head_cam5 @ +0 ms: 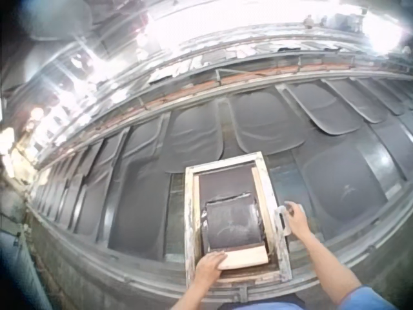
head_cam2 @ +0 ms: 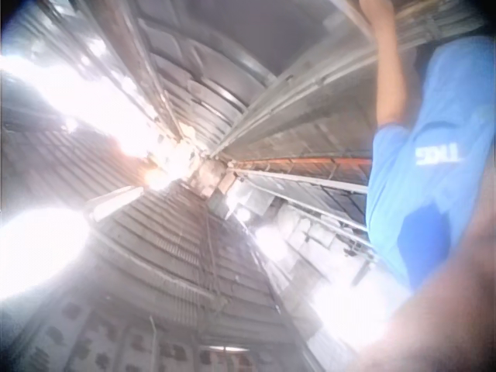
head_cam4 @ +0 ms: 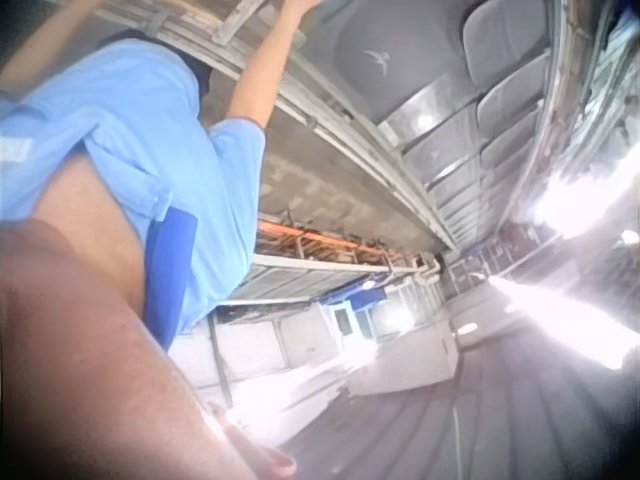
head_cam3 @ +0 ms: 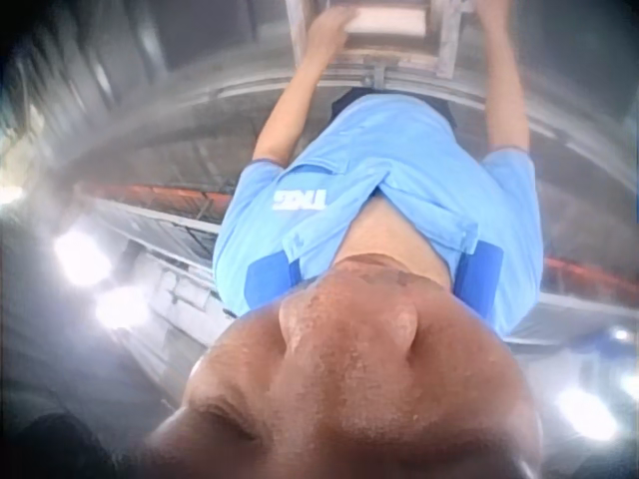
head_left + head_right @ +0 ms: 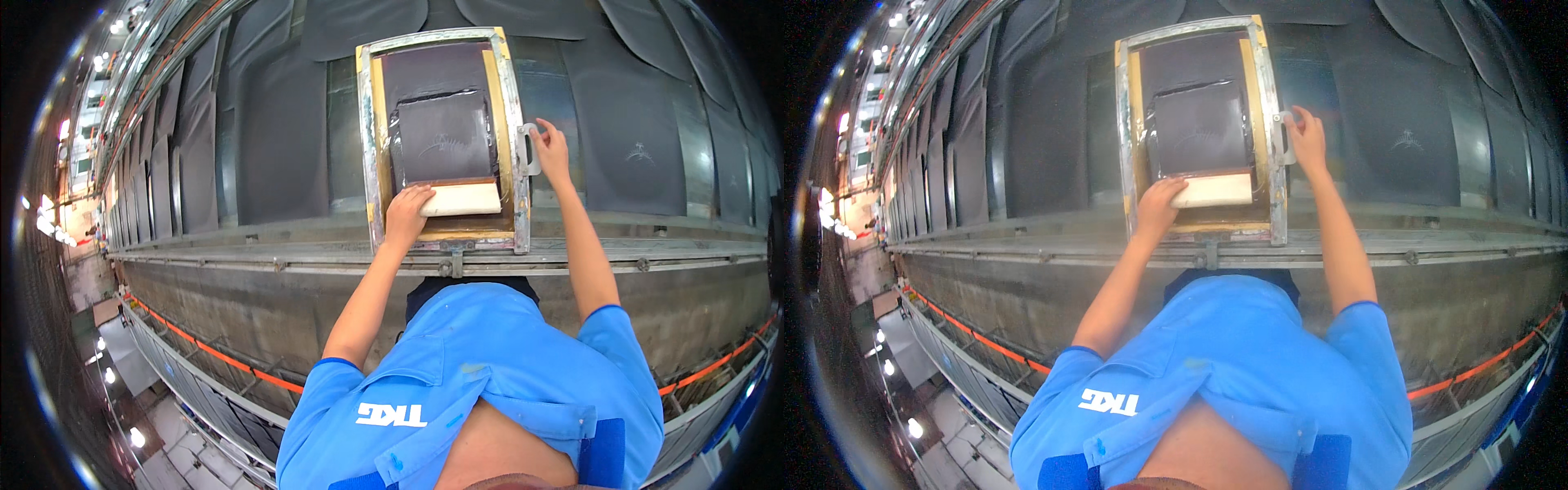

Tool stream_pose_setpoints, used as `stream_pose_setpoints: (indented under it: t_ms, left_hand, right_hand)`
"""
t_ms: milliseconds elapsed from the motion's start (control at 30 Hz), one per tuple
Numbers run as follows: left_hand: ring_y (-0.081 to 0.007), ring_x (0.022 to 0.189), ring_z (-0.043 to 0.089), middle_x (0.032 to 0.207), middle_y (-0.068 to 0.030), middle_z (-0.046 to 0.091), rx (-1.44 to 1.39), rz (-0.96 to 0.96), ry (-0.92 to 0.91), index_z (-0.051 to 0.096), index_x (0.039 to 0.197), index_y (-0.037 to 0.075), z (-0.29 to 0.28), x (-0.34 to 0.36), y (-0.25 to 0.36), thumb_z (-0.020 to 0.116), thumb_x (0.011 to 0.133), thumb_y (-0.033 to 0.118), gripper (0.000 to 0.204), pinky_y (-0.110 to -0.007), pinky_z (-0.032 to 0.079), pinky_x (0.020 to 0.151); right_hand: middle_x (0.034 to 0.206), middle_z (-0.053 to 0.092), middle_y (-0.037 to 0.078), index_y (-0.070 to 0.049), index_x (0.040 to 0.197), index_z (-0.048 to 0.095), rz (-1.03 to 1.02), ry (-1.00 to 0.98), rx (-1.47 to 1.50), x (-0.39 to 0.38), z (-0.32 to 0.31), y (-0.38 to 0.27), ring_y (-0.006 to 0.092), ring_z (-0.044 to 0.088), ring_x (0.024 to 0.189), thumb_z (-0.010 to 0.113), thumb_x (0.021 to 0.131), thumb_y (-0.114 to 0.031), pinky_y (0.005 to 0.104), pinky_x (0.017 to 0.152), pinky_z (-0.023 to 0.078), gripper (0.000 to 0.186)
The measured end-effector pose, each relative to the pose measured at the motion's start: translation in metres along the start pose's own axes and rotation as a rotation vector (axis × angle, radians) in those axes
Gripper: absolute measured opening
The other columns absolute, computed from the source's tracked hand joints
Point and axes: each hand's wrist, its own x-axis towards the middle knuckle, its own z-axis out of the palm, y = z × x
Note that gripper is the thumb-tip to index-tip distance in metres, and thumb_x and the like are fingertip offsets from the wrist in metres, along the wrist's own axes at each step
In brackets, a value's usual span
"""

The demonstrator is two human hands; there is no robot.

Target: The person uses a squeegee to spread dark ink across a screen printing frame placed over a fabric garment on a conveyor belt. They periodically refill the ink from a container and continue the repetitive spreading motion to ensure even coverage.

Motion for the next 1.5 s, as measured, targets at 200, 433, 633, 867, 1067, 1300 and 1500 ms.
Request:
stream_pose_setpoints:
  t_ms: [200,433,633,867,1067,1300,1500]
  left_hand:
    - [-0.0301,0.118,0.062,0.12,-0.0088,0.07,-0.09,-0.03,0.066,0.071,0.108,0.007,0.009,-0.013,0.0,0.068,0.064,-0.007,0.047,-0.041,0.049,0.104]
    - [-0.0309,0.12,0.061,0.122,-0.0088,0.07,-0.126,-0.057,0.163,0.072,0.113,0.007,-0.039,-0.038,-0.003,0.066,0.066,-0.009,0.05,-0.042,0.049,0.103]
    - [-0.0309,0.12,0.062,0.124,-0.0099,0.069,-0.145,-0.099,0.161,0.072,0.115,0.007,-0.131,-0.073,-0.09,0.065,0.064,-0.013,0.055,-0.041,0.051,0.102]
    - [-0.0295,0.122,0.061,0.128,-0.01,0.067,-0.14,-0.16,0.008,0.071,0.121,0.009,-0.212,-0.117,-0.229,0.068,0.07,-0.009,0.054,-0.039,0.049,0.105]
    - [-0.0291,0.119,0.061,0.126,-0.0079,0.068,-0.038,-0.184,-0.058,0.07,0.118,0.01,-0.241,-0.146,-0.316,0.067,0.069,-0.005,0.052,-0.041,0.049,0.103]
    - [-0.0316,0.119,0.061,0.129,-0.0069,0.068,0.073,-0.149,-0.014,0.069,0.125,0.013,-0.256,-0.169,-0.343,0.065,0.068,-0.007,0.06,-0.042,0.048,0.103]
    - [-0.0329,0.123,0.059,0.134,-0.0064,0.065,0.104,-0.12,-0.044,0.067,0.129,0.016,-0.259,-0.205,-0.341,0.065,0.065,-0.009,0.069,-0.043,0.047,0.105]
  right_hand:
    - [0.103,0.071,0.019,-0.006,0.118,0.068,0.037,0.025,0.045,0.017,0.037,-0.01,0.0354,0.068,0.098,0.06,0.096,-0.029,0.042,0.089,0.05,0.032]
    - [0.108,0.072,0.017,-0.004,0.116,0.068,-0.079,0.079,0.066,0.003,0.01,-0.116,0.0302,0.068,0.103,0.055,0.102,-0.031,0.0386,0.091,0.049,0.033]
    - [0.105,0.072,0.017,-0.004,0.117,0.067,-0.126,0.055,0.083,-0.049,0.073,-0.256,0.0272,0.068,0.098,0.052,0.104,-0.03,0.0375,0.09,0.049,0.032]
    - [0.1,0.071,0.022,-0.004,0.113,0.068,-0.118,0.049,0.082,-0.085,0.228,-0.313,0.0346,0.069,0.093,0.051,0.104,-0.026,0.0415,0.084,0.05,0.029]
    - [0.098,0.071,0.024,-0.005,0.113,0.066,-0.11,0.078,0.115,-0.117,0.337,-0.307,0.0446,0.067,0.092,0.052,0.102,-0.021,0.0495,0.082,0.05,0.024]
    - [0.099,0.07,0.025,-0.004,0.113,0.066,-0.002,0.034,0.209,-0.126,0.367,-0.319,0.046,0.066,0.094,0.053,0.102,-0.022,0.0502,0.082,0.05,0.025]
    - [0.1,0.07,0.025,-0.007,0.114,0.066,0.034,0.03,0.158,-0.124,0.379,-0.305,0.0462,0.065,0.096,0.052,0.102,-0.023,0.0516,0.082,0.05,0.025]
